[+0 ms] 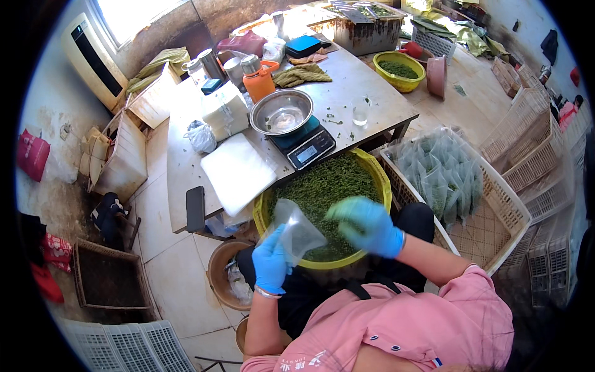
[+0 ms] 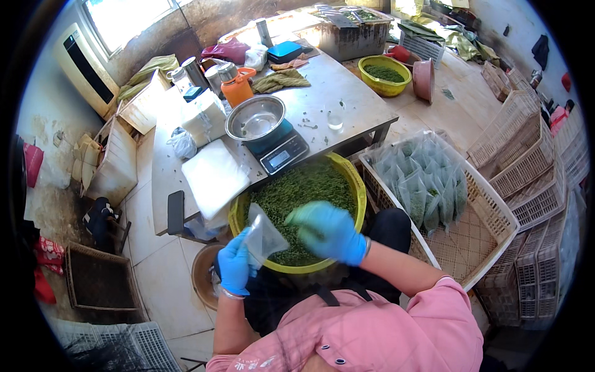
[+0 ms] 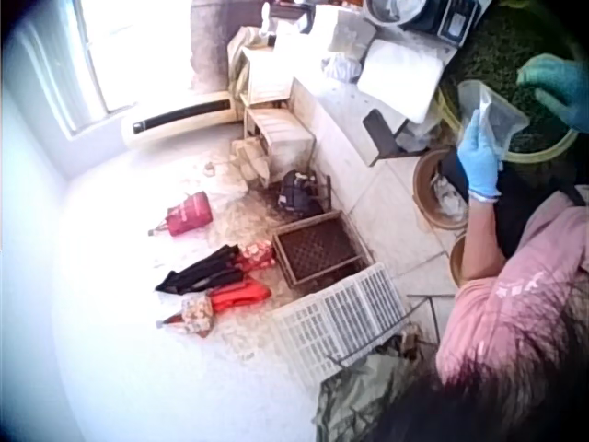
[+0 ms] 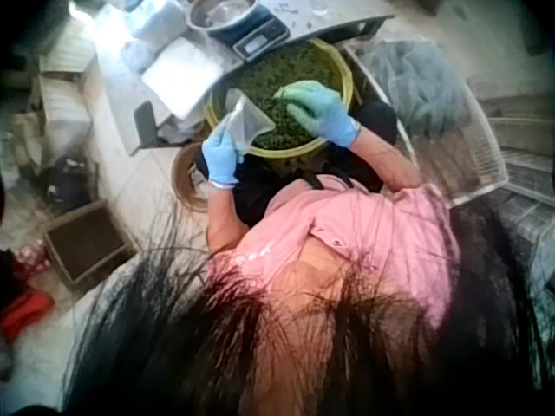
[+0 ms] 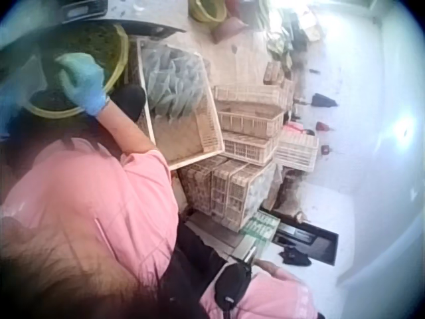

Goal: The person scoops green leafy material from a large tub into a yellow basin, then transfers it into small plastic bags placed on a digital scale. The person sits on the floor and repeatedly fills, weighs, and sets aside the bags.

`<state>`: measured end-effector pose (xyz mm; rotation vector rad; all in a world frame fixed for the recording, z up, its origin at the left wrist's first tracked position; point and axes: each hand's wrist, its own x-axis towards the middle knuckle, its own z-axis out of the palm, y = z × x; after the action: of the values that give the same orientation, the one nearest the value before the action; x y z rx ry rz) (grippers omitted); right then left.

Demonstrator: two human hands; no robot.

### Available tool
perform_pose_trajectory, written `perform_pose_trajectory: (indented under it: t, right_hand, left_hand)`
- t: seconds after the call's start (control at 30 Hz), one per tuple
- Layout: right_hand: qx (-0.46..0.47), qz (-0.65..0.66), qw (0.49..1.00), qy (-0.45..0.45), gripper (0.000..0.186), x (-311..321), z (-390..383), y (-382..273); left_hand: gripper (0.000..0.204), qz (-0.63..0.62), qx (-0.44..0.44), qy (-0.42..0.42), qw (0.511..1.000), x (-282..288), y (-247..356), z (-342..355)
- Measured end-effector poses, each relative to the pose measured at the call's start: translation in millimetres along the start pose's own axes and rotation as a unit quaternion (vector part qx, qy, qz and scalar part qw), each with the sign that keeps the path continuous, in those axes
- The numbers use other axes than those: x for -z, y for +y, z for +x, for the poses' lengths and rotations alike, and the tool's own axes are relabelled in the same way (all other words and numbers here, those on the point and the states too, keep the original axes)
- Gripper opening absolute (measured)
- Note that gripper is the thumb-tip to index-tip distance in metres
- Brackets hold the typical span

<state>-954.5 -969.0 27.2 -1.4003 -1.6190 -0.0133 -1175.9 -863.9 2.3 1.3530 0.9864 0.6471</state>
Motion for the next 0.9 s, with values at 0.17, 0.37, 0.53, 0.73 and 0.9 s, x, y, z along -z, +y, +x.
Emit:
perform_pose_trajectory:
  t: [0.17, 0.37, 0.53, 0.73, 0.9]
  right_hand:
    - [-0.331, -0.16, 0.929, -0.046, 0.068, -49, -21, 152]
    - [-0.35, -0.21, 0.911, -0.059, 0.055, -89, -18, 146]
    - [-0.198, -0.194, 0.959, -0.067, 0.047, -86, -47, 111]
    - [-0.285, -0.238, 0.928, -0.001, 0.073, -99, -12, 152]
    - [-0.331, -0.225, 0.912, -0.09, 0.059, -115, 15, 151]
  left_hand:
    - [0.033, -0.035, -0.073, 0.042, 0.996, 14, 19, -9]
    - [0.033, -0.095, -0.06, 0.083, 0.99, 26, 21, -11]
    - [0.034, -0.12, -0.028, 0.095, 0.988, 26, 15, 1]
    - [0.034, -0.138, -0.026, 0.084, 0.986, 12, 20, 11]
    - [0.034, -0.152, -0.027, 0.061, 0.986, 12, 14, 16]
